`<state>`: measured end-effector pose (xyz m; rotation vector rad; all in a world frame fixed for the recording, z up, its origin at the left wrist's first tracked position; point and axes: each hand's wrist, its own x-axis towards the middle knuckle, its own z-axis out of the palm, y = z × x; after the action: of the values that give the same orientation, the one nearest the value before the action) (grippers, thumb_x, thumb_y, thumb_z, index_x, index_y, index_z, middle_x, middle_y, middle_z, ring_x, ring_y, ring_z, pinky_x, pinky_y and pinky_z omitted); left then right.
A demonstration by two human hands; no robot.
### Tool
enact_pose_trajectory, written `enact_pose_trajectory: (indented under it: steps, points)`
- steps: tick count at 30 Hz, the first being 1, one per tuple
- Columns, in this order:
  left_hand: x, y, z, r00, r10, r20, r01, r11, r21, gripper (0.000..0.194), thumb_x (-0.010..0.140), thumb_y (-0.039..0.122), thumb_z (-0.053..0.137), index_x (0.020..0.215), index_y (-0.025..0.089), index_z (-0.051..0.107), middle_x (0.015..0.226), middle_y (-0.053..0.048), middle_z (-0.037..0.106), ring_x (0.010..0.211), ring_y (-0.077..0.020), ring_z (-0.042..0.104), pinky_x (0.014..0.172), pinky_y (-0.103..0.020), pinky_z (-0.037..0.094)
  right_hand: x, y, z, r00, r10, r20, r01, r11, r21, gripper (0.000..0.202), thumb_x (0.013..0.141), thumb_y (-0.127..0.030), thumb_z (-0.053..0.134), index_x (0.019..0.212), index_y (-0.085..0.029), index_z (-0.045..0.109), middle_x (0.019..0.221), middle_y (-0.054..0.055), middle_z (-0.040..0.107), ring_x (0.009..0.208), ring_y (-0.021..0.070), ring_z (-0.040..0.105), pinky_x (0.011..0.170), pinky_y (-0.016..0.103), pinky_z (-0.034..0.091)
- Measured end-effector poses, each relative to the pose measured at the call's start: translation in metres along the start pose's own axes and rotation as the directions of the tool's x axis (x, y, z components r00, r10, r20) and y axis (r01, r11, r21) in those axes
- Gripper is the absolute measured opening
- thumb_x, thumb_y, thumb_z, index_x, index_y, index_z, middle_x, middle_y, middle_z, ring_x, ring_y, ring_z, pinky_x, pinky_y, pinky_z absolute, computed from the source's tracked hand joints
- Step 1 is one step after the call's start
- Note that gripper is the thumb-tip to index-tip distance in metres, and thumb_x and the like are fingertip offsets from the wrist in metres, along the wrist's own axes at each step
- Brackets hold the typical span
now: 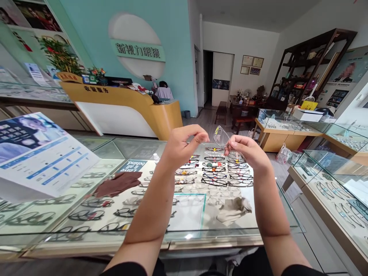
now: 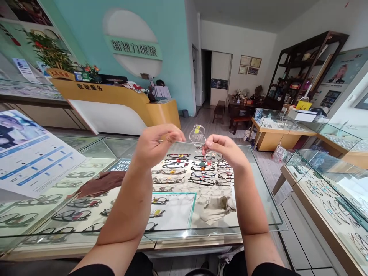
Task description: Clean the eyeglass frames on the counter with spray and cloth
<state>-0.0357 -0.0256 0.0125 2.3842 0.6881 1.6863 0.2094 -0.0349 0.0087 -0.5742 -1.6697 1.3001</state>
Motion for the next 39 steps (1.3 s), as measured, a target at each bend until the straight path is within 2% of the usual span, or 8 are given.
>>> enact_pose_trajectory:
  steps: [3, 7, 9, 18, 26, 32, 35, 39]
  points:
    - [-0.005, 0.003, -0.002, 0.989, 0.131, -0.066, -0.123, 0.986, 0.113, 0.027, 0.101, 0.047, 0.069, 0.097, 0.02, 0.07, 0.097, -0.007, 0.077, 0.092, -0.019, 0.071, 0.081, -0.032, 0.055, -0.004, -0.003, 0.0, 1.0, 0.004, -0.007, -0.005, 1.0, -0.03, 0.036, 0.086, -0.054, 0.082, 0.077, -0.022, 0.068, 0.075, -0.001, 0.071, 0.074, 0.0149, 0.065, 0.079, 0.031, 0.051]
    - [-0.013, -0.005, 0.006, 0.967, 0.254, -0.025, -0.241, 0.939, 0.246, 0.062, 0.083, 0.063, 0.083, 0.126, 0.023, 0.062, 0.129, -0.013, 0.072, 0.12, -0.0267, 0.069, 0.101, -0.042, 0.057, -0.009, -0.007, -0.006, 0.998, 0.044, 0.049, -0.039, 0.995, -0.095, 0.037, 0.089, -0.055, 0.079, 0.078, -0.022, 0.068, 0.076, -0.001, 0.071, 0.072, 0.0139, 0.065, 0.077, 0.03, 0.051]
    - [-0.014, -0.007, 0.011, 0.962, 0.271, 0.02, -0.266, 0.923, 0.277, 0.067, 0.081, 0.065, 0.083, 0.129, 0.024, 0.06, 0.133, -0.013, 0.071, 0.123, -0.0281, 0.068, 0.105, -0.045, 0.056, -0.011, -0.011, -0.009, 0.996, 0.053, 0.076, -0.04, 0.987, -0.157, 0.038, 0.09, -0.057, 0.077, 0.078, -0.022, 0.068, 0.075, -0.001, 0.071, 0.072, 0.0138, 0.063, 0.076, 0.03, 0.05]
    - [-0.013, 0.0, 0.02, 0.944, 0.325, 0.062, -0.329, 0.903, 0.277, 0.048, 0.089, 0.052, 0.081, 0.122, 0.025, 0.06, 0.123, -0.009, 0.078, 0.11, -0.0239, 0.075, 0.092, -0.036, 0.057, -0.024, -0.028, -0.005, 0.994, 0.047, 0.097, -0.001, 0.905, -0.425, 0.039, 0.098, -0.056, 0.069, 0.079, -0.021, 0.069, 0.076, 0.0, 0.071, 0.072, 0.014, 0.06, 0.07, 0.029, 0.046]
    - [-0.015, 0.003, 0.017, 0.942, 0.325, 0.081, -0.333, 0.89, 0.313, 0.046, 0.09, 0.057, 0.08, 0.115, 0.025, 0.059, 0.114, -0.008, 0.081, 0.102, -0.0235, 0.078, 0.085, -0.034, 0.059, -0.026, -0.034, 0.001, 0.992, 0.034, 0.121, 0.02, 0.906, -0.423, 0.041, 0.097, -0.058, 0.068, 0.076, -0.023, 0.068, 0.073, 0.0, 0.073, 0.069, 0.0149, 0.061, 0.071, 0.032, 0.051]
    - [-0.017, 0.01, 0.016, 0.963, 0.248, 0.102, -0.261, 0.956, 0.132, 0.049, 0.087, 0.06, 0.081, 0.111, 0.024, 0.057, 0.107, -0.006, 0.081, 0.095, -0.0202, 0.079, 0.081, -0.031, 0.061, -0.026, -0.035, 0.003, 0.989, 0.05, 0.141, 0.009, 0.921, -0.389, 0.044, 0.098, -0.061, 0.066, 0.076, -0.023, 0.068, 0.073, 0.001, 0.071, 0.069, 0.0144, 0.062, 0.069, 0.03, 0.05]
    - [-0.017, 0.014, 0.014, 0.978, 0.2, 0.059, -0.207, 0.969, 0.135, 0.049, 0.085, 0.06, 0.083, 0.108, 0.024, 0.057, 0.098, -0.003, 0.079, 0.085, -0.0178, 0.078, 0.077, -0.03, 0.061, -0.027, -0.033, 0.004, 0.998, -0.034, 0.061, 0.053, 0.938, -0.343, 0.049, 0.1, -0.067, 0.057, 0.081, -0.024, 0.07, 0.078, 0.003, 0.07, 0.074, 0.0169, 0.064, 0.075, 0.033, 0.052]
    - [-0.018, 0.014, 0.013, 0.986, 0.124, -0.115, -0.103, 0.978, 0.179, 0.052, 0.08, 0.059, 0.088, 0.103, 0.026, 0.056, 0.09, 0.001, 0.075, 0.074, -0.0154, 0.072, 0.067, -0.031, 0.059, -0.031, -0.027, 0.005, 0.974, -0.201, -0.104, 0.149, 0.916, -0.372, 0.047, 0.101, -0.069, 0.053, 0.097, -0.026, 0.072, 0.089, 0.004, 0.07, 0.087, 0.0211, 0.066, 0.085, 0.039, 0.054]
